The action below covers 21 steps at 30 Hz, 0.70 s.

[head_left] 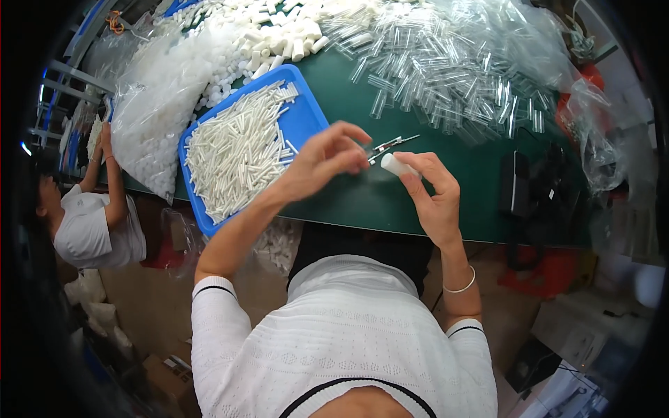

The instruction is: Assembling small white plastic caps onto thin metal pins at a factory workbench.

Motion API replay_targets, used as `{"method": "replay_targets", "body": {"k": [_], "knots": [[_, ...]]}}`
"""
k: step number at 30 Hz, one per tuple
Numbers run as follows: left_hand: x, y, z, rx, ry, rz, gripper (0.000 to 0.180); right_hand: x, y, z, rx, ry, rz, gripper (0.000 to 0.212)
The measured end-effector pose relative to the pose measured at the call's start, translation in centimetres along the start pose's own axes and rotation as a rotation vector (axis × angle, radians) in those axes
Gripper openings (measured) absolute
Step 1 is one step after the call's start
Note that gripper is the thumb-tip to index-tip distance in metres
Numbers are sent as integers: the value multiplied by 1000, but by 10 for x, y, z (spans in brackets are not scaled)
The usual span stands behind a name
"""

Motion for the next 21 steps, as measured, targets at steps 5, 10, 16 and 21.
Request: {"method": "replay_targets", "body": {"k": [5, 10, 16, 21], "knots": [[-22, -36, 17, 128, -137, 44, 31, -12, -9, -3, 35, -99, 134, 26], [-23, -53, 17, 21, 211, 20, 31, -19, -16, 13, 190, -385, 209, 24], [-25, -60, 13, 21, 380, 9, 26, -25, -12, 20, 193, -270, 325, 41], [-34, -64, -2, 34, 262, 139, 22, -15, -22, 8, -92, 58, 406, 22]]}}
Point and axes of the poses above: each hand's wrist, its own y-axis towards the middle knuckle, its own x-axis out of the back of the hand, z = x × y, the point moved 3 cm from there along y, towards the middle knuckle, and after that the axes turned 3 degrees about -y, right-handed, at the moved point
